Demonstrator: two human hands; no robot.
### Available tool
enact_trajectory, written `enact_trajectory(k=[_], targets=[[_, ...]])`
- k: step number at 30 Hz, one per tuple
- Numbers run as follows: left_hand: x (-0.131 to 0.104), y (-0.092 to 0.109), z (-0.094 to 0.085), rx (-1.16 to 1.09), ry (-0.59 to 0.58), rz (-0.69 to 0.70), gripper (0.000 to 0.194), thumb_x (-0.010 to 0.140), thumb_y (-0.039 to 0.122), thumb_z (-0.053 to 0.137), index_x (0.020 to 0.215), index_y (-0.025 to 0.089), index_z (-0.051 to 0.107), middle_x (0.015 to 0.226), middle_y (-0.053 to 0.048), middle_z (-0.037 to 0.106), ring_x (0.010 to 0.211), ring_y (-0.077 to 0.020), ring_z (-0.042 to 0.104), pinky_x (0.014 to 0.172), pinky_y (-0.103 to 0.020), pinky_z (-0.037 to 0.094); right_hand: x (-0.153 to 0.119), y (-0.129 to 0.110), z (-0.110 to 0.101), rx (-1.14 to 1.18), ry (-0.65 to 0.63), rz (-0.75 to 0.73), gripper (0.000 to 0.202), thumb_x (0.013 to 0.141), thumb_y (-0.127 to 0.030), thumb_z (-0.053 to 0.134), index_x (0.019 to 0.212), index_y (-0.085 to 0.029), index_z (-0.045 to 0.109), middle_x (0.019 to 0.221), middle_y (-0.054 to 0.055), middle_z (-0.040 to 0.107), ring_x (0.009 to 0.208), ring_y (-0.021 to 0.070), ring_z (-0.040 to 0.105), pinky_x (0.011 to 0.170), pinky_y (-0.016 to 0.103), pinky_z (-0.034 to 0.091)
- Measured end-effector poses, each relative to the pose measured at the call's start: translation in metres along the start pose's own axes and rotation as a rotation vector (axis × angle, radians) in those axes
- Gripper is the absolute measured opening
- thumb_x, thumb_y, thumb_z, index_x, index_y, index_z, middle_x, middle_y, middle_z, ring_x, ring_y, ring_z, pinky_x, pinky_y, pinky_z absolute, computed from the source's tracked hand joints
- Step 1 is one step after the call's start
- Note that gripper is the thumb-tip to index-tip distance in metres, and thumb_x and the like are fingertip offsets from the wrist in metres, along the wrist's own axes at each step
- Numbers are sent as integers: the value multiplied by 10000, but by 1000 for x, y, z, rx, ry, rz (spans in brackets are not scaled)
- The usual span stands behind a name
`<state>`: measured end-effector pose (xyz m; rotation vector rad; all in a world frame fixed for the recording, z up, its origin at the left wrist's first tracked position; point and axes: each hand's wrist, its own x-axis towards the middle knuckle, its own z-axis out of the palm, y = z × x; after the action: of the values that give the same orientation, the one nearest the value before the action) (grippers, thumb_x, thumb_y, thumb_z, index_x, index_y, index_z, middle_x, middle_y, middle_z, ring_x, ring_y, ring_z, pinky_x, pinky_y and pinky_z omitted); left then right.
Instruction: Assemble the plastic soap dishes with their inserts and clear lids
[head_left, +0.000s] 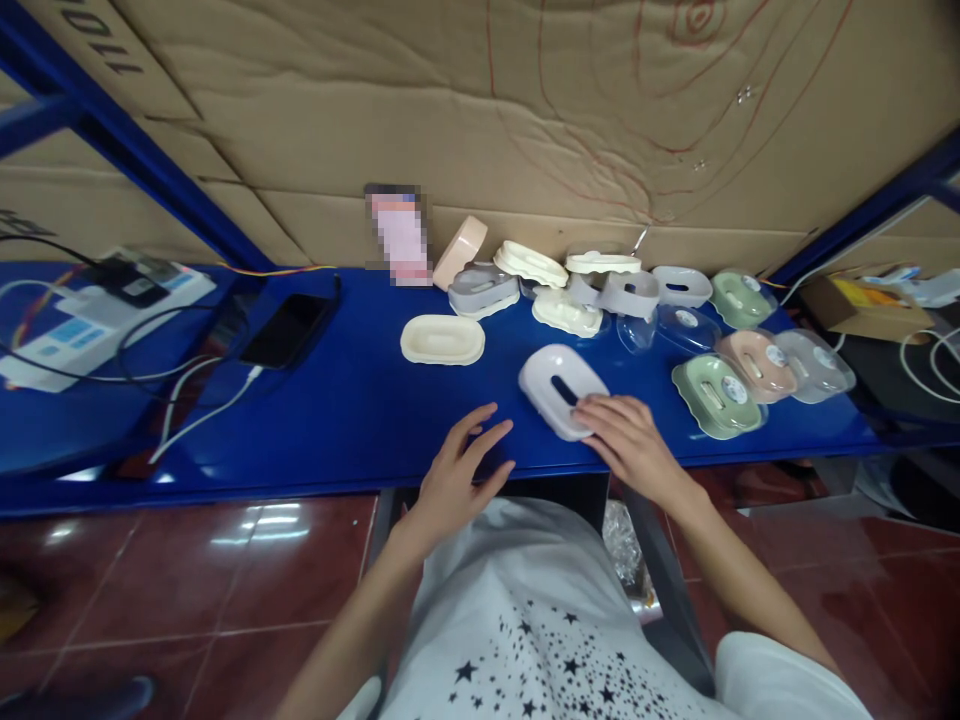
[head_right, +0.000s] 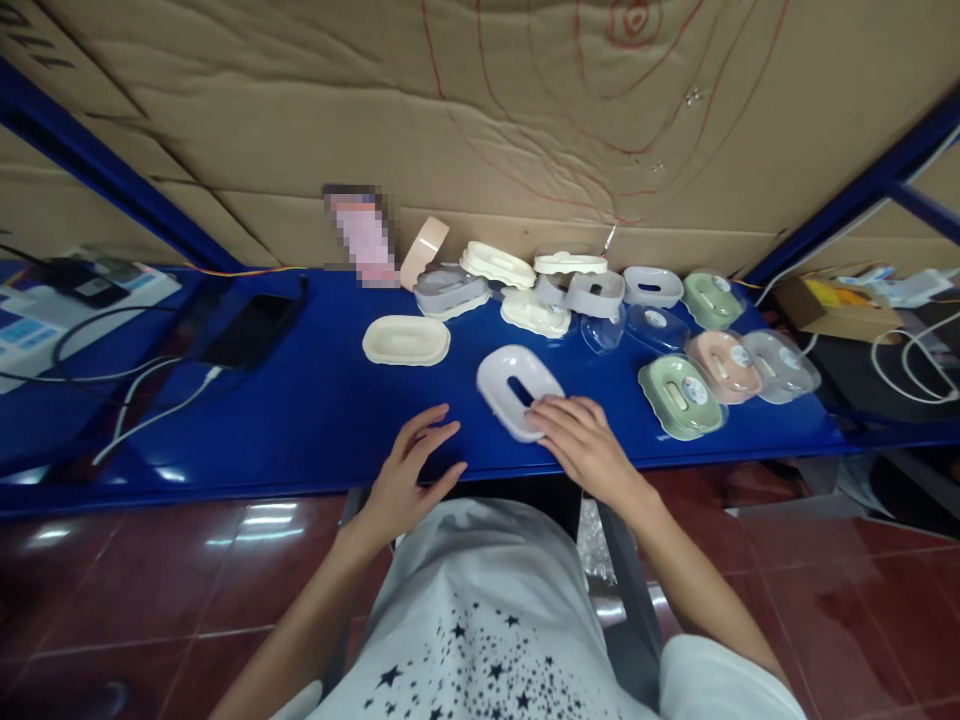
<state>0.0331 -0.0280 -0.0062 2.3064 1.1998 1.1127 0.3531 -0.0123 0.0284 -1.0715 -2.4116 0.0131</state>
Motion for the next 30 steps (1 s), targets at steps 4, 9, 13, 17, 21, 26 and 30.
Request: enact_trajectory(k=[4,9,13,17,21,26,30], targets=[[2,-1,-1,129,-56,87,557,1044,249,663,1572,327,505,1742,-119,355,1586,-335,412,1220,-532,499,2,-6,12,188,-128,-55,529,1083,-180,562,1597,-295,508,1625,70,575,1561,257,482,1231,521,504],[4,0,1,238,-96,110,403,1063,224,619,1462,274,599,1622,-109,539,1553,-314,449,1270,-556,400,23,17,5,224,-143,-26,532,1084,-227,549,1606,-320,509,1734,60,423,1641,284,342,1288,575,434],[4,1,3,257,1,81,239,1032,216,673,1262,276,696,1266,-67,736,1305,-277,606,1244,-550,375,50,55,-10,6,34,129,516,1078,-352,569,1585,-264,532,1689,108,489,1583,335,431,1269,628,400],[3,0,2,320,92,72,229,993,241,741,1216,292,730,1090,-61,723,1108,-261,633,1158,-534,407,82,88,-19,-240,85,248,473,1080,-397,515,1499,-198,612,1652,138,534,1524,369,480,1214,606,416],[5,-3,-2,349,65,70,177,1003,245,725,1180,251,728,1148,-92,722,1138,-276,657,1130,-530,404,116,105,-12,-351,14,298,468,1052,-338,507,1466,-157,630,1570,163,615,1458,372,526,1216,612,366],[5,-6,-7,288,-22,65,187,1026,248,706,1211,252,684,1249,-60,773,1271,-283,654,1198,-555,332,151,118,9,-466,-78,351,451,1008,-222,493,1414,-95,645,1412,216,706,1399,388,550,1247,681,251],[4,-8,-8,252,-31,55,189,1027,272,714,1214,263,681,1215,-41,796,1262,-274,665,1201,-545,337,157,125,17,-480,-41,390,409,1019,-144,412,1322,-123,686,1239,203,766,1305,369,595,1234,727,205]])
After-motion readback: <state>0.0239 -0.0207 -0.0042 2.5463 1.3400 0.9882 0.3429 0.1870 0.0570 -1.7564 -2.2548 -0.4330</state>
